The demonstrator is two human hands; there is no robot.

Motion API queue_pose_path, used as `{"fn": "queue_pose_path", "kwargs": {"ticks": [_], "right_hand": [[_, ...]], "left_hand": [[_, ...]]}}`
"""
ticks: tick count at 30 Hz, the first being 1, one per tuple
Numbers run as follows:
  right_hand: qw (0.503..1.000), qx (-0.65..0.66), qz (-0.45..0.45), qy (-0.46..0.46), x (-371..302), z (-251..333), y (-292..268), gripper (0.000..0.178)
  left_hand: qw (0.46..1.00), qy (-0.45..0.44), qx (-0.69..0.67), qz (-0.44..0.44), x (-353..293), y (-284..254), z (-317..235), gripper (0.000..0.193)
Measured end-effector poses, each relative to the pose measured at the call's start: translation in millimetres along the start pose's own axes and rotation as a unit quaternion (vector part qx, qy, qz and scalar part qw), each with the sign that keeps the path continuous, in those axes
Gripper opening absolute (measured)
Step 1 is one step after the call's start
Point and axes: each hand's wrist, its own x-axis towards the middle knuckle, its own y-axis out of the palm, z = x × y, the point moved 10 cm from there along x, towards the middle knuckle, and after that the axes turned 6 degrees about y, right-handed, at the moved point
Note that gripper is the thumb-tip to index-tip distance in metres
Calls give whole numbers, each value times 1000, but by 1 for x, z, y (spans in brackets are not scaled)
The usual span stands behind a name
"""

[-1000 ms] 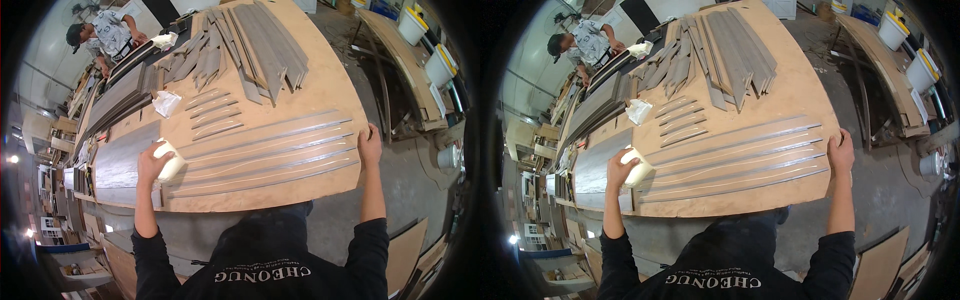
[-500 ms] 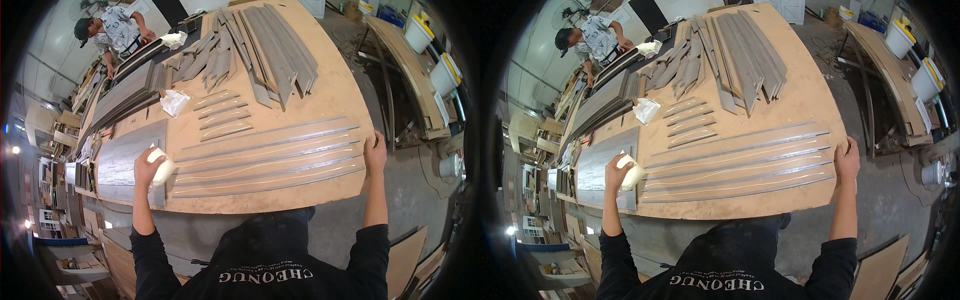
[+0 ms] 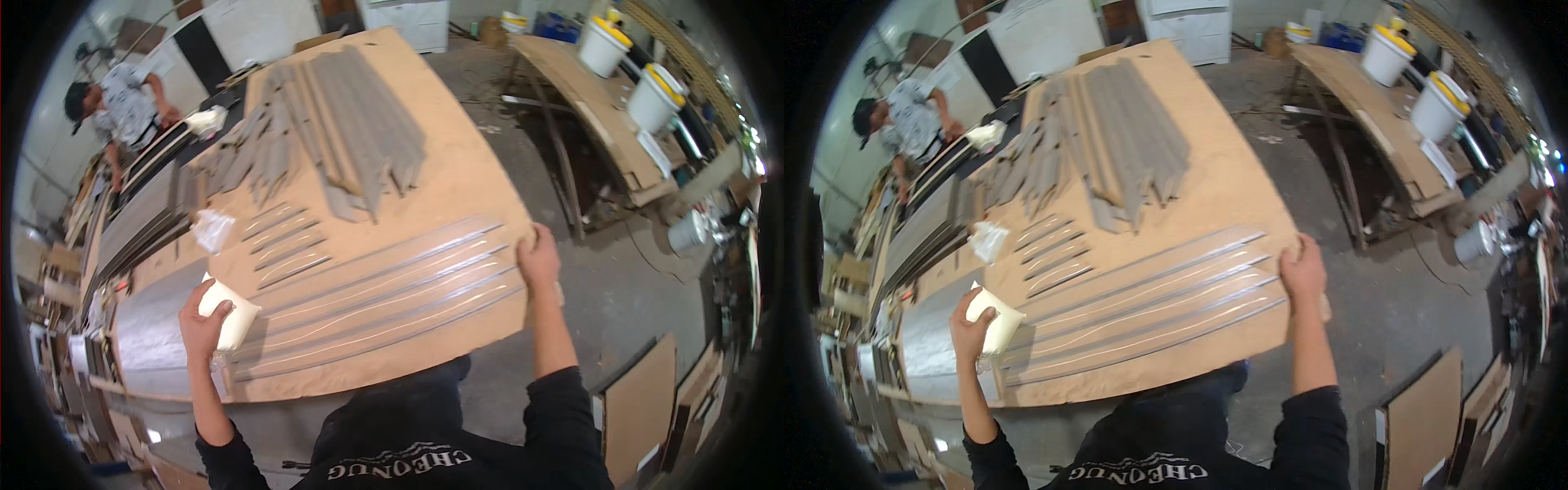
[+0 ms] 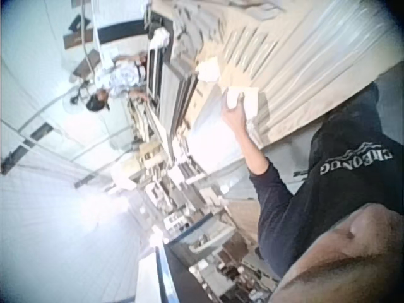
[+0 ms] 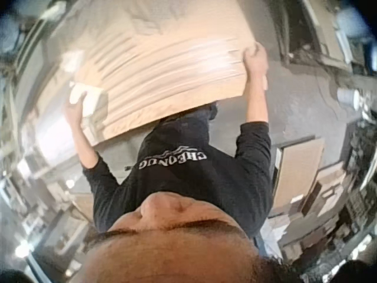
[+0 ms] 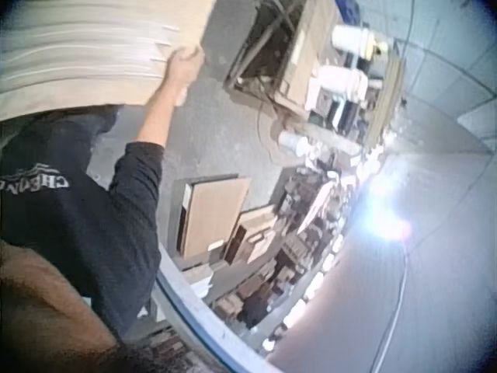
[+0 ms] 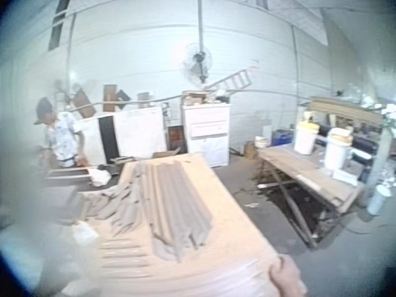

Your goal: Applying adhesive to wood strips and using a pneumatic nail gun to assemble a wooden furniture panel.

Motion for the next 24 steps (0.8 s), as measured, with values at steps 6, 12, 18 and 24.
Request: {"fn": "queue_pose_path", "kwargs": {"ticks": [6, 12, 18, 24], "right_hand": [[999, 7, -35, 13, -2, -5, -19, 48], [999, 13, -29, 17, 0, -9, -17, 47], [999, 25, -39, -15, 5, -7, -15, 46], [1000, 23, -14, 12, 6, -8, -17, 47]], "left_hand": [[971, 134, -171, 95, 45, 136, -151, 49], [945, 182, -224, 152, 73, 272, -233, 49], [940, 251, -158, 171, 81, 340, -295, 52], [937, 222, -135, 234, 82, 383, -307, 48]]}}
